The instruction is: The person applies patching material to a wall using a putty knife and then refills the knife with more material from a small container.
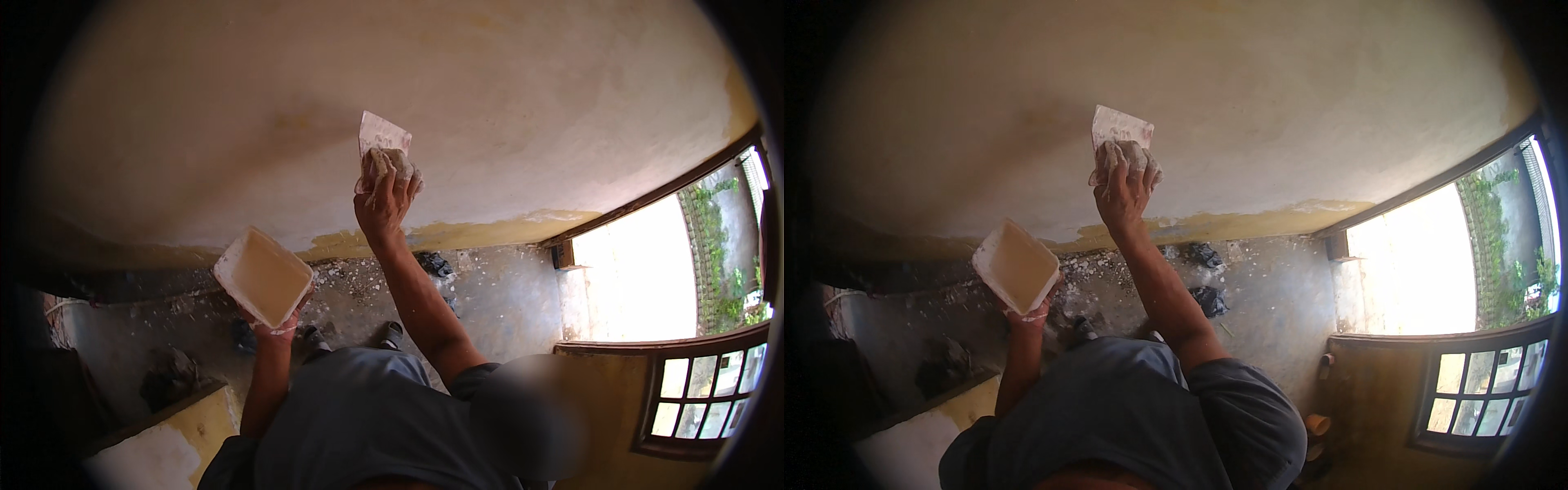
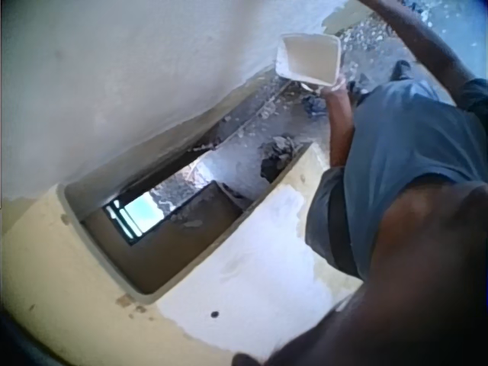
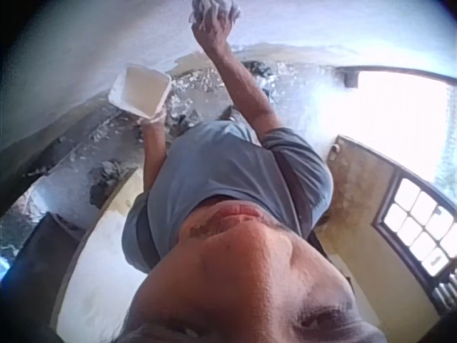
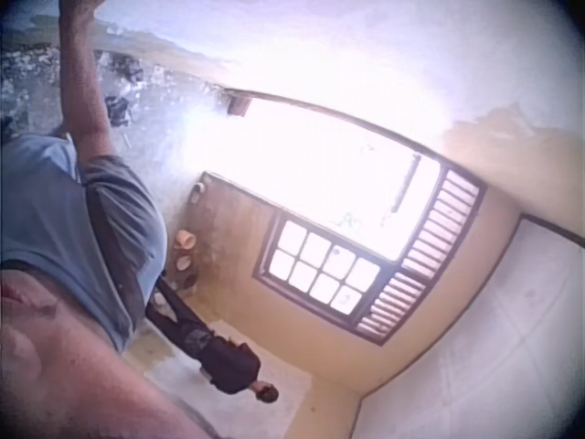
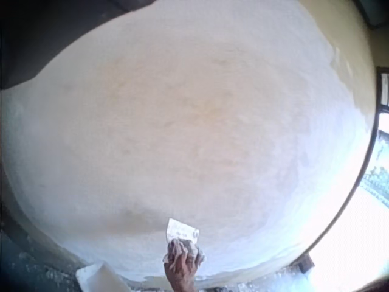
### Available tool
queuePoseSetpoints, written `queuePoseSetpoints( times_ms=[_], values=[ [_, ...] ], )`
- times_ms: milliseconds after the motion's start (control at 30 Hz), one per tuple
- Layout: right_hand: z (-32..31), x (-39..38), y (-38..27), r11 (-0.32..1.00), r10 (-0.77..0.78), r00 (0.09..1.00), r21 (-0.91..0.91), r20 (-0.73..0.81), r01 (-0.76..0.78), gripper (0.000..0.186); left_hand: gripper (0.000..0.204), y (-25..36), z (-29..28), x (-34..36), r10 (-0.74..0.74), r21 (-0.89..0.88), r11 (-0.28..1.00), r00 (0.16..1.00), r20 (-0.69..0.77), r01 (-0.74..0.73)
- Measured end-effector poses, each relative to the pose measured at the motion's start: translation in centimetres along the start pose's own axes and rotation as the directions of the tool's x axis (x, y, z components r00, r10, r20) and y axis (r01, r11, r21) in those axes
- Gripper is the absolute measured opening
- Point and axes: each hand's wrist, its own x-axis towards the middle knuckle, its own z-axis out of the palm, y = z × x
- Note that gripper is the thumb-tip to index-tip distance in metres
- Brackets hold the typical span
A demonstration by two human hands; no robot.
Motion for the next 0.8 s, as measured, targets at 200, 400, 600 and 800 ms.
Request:
queuePoseSetpoints(
  times_ms=[200,400,600,800],
  values=[
    [1.1,2.0,6.1,0.939,-0.033,0.988,-0.334,0.150,0.082,0.041,0.090,0.0,0.2,-0.1,-0.071,-0.127,0.990,0.997,-0.015,0.069],
    [-1.5,-5.6,8.5,0.964,0.266,0.955,-0.052,0.135,-0.261,0.032,0.071,0.2,0.3,-0.2,-0.059,-0.123,0.990,0.997,0.045,0.064],
    [-3.0,3.0,7.9,0.210,0.917,0.376,0.634,0.136,-0.744,0.025,0.084,0.0,0.9,-0.1,-0.071,-0.072,0.995,0.995,-0.068,0.066],
    [0.1,5.6,3.6,0.361,0.873,0.487,0.622,0.037,-0.695,0.023,0.082,0.4,0.9,0.2,-0.080,-0.069,0.995,0.996,-0.045,0.077]
  ],
)
